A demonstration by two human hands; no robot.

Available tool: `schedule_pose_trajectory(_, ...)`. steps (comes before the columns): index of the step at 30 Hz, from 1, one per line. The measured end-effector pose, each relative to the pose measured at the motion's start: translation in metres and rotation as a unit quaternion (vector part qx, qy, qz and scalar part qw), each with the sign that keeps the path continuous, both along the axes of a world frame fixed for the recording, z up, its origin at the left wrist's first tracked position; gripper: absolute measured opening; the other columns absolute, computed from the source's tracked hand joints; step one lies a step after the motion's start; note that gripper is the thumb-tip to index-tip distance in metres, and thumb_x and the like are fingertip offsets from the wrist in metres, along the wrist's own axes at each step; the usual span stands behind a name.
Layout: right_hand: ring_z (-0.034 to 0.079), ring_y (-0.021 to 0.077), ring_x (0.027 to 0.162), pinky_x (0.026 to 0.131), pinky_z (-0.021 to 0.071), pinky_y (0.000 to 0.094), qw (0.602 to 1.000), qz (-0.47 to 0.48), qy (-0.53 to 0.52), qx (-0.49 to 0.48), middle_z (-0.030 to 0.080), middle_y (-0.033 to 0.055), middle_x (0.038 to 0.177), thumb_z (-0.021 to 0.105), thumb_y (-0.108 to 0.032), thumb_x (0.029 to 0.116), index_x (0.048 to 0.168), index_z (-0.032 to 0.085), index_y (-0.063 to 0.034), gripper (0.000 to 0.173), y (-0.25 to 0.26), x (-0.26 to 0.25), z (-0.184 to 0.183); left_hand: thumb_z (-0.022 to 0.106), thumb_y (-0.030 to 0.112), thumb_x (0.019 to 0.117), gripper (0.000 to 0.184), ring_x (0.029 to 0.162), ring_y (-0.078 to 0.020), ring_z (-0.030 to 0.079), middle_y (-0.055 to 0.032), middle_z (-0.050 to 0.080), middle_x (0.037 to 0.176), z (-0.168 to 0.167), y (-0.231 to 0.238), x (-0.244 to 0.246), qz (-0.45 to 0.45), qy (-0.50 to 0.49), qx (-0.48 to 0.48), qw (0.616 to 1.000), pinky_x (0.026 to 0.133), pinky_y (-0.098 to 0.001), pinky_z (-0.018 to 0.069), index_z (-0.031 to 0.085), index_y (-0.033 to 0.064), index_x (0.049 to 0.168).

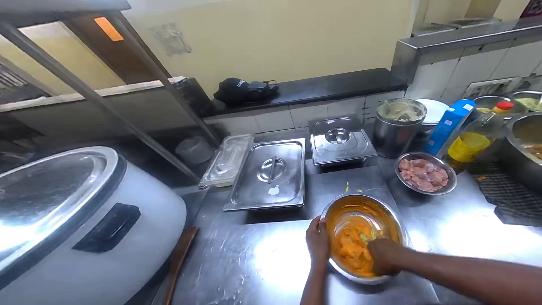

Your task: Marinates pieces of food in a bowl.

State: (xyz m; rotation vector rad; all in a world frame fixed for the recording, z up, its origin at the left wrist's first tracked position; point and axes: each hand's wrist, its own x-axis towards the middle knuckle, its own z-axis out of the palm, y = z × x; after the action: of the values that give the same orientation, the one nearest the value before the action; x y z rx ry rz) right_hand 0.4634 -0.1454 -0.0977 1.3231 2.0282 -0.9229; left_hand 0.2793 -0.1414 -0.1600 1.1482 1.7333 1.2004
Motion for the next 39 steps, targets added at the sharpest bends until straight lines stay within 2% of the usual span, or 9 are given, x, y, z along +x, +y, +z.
schedule_pose_trajectory(4, 0.055, 0.051, 0.125, 0.103, 0.0435, 0.0651, 0.992, -0.047, 0.088, 0.074, 0.058, 0.0358, 0.129, 0.064, -0.006, 0.0969, 0.128, 0.056, 0.0139, 0.037, 0.028, -0.026, -0.007, 0.048, 0.011, 0.1075, 0.03, 0.102, -0.023, 0.068, -0.0199, 0.071, 0.11, 0.0, -0.002, -0.005, -0.025, -0.035, -0.014, 0.999, 0.096, -0.0407, 0.0525, 0.066, -0.0061, 0.124)
schedule_pose_trajectory(8, 0.064, 0.0439, 0.111, 0.093, 0.0504, 0.0607, 0.968, -0.117, 0.107, 0.193, 0.067, 0.0276, 0.113, 0.068, -0.006, 0.0925, 0.108, 0.067, 0.0073, 0.02, 0.061, -0.024, 0.015, 0.047, 0.013, 0.1084, 0.031, 0.102, -0.02, 0.068, -0.0189, 0.071, 0.111, -0.002, -0.004, -0.005, -0.018, -0.096, -0.002, 0.995, 0.095, -0.0379, 0.0532, 0.066, -0.0059, 0.124)
schedule_pose_trajectory(13, 0.056, 0.0538, 0.121, 0.1, 0.0432, 0.0681, 0.995, 0.003, 0.083, 0.061, 0.059, 0.038, 0.124, 0.068, -0.009, 0.0945, 0.117, 0.06, 0.0166, 0.035, -0.003, -0.043, -0.015, 0.045, 0.011, 0.1092, 0.031, 0.099, -0.0179, 0.065, -0.0197, 0.068, 0.112, 0.0, -0.011, -0.003, 0.005, -0.185, -0.004, 0.983, 0.092, -0.0343, 0.0524, 0.064, -0.0082, 0.124)
schedule_pose_trajectory(19, 0.062, 0.0487, 0.116, 0.098, 0.0472, 0.0637, 0.983, -0.06, 0.035, 0.169, 0.065, 0.0313, 0.118, 0.063, -0.001, 0.095, 0.113, 0.066, 0.0107, 0.022, 0.043, 0.002, 0.003, 0.048, 0.012, 0.1082, 0.029, 0.094, -0.0161, 0.067, -0.0174, 0.07, 0.107, -0.006, -0.01, -0.009, -0.019, -0.178, 0.001, 0.984, 0.089, -0.0331, 0.0544, 0.066, -0.0068, 0.122)
schedule_pose_trajectory(26, 0.059, 0.0538, 0.118, 0.098, 0.0415, 0.0708, 0.979, 0.195, 0.025, 0.056, 0.063, 0.0355, 0.12, 0.064, -0.006, 0.0984, 0.122, 0.06, 0.0127, 0.03, 0.014, -0.061, 0.001, 0.045, 0.014, 0.1093, 0.033, 0.106, -0.0207, 0.066, -0.0212, 0.068, 0.117, -0.003, 0.003, -0.013, -0.066, -0.173, -0.027, 0.982, 0.096, -0.0374, 0.0516, 0.063, -0.0083, 0.127)
schedule_pose_trajectory(29, 0.058, 0.0529, 0.12, 0.1, 0.0414, 0.069, 0.992, 0.093, -0.007, 0.087, 0.062, 0.0366, 0.122, 0.065, -0.018, 0.0996, 0.119, 0.061, 0.015, 0.039, 0.051, -0.035, -0.003, 0.047, 0.013, 0.1079, 0.032, 0.103, -0.0228, 0.068, -0.0201, 0.071, 0.111, -0.004, 0.005, -0.016, -0.093, -0.079, -0.016, 0.992, 0.097, -0.0403, 0.0524, 0.066, -0.0068, 0.125)
schedule_pose_trajectory(32, 0.058, 0.0518, 0.12, 0.096, 0.0444, 0.0703, 0.997, -0.033, -0.061, 0.044, 0.061, 0.036, 0.124, 0.064, -0.039, 0.0984, 0.118, 0.061, 0.0134, 0.056, 0.018, -0.006, -0.005, 0.051, 0.014, 0.1067, 0.028, 0.098, -0.023, 0.069, -0.0177, 0.072, 0.105, 0.0, 0.005, -0.012, -0.055, -0.032, -0.019, 0.998, 0.094, -0.0422, 0.0533, 0.07, -0.0042, 0.117)
schedule_pose_trajectory(35, 0.058, 0.0509, 0.12, 0.098, 0.0448, 0.0663, 0.999, -0.031, 0.011, 0.021, 0.06, 0.0359, 0.123, 0.066, -0.021, 0.0974, 0.118, 0.059, 0.0149, 0.043, -0.018, -0.031, -0.01, 0.053, 0.015, 0.1063, 0.027, 0.096, -0.0227, 0.068, -0.0166, 0.072, 0.103, 0.003, 0.008, -0.011, -0.051, -0.036, -0.03, 0.998, 0.091, -0.0425, 0.0529, 0.07, -0.0036, 0.115)
schedule_pose_trajectory(39, 0.056, 0.0509, 0.123, 0.104, 0.0428, 0.0636, 0.99, -0.055, 0.08, 0.1, 0.06, 0.0363, 0.126, 0.062, -0.002, 0.0975, 0.123, 0.059, 0.0157, 0.031, 0.038, -0.029, -0.003, 0.051, 0.016, 0.1073, 0.029, 0.097, -0.023, 0.069, -0.0173, 0.072, 0.103, 0.0, 0.008, -0.016, -0.071, -0.037, -0.029, 0.996, 0.093, -0.0431, 0.053, 0.07, -0.0036, 0.117)
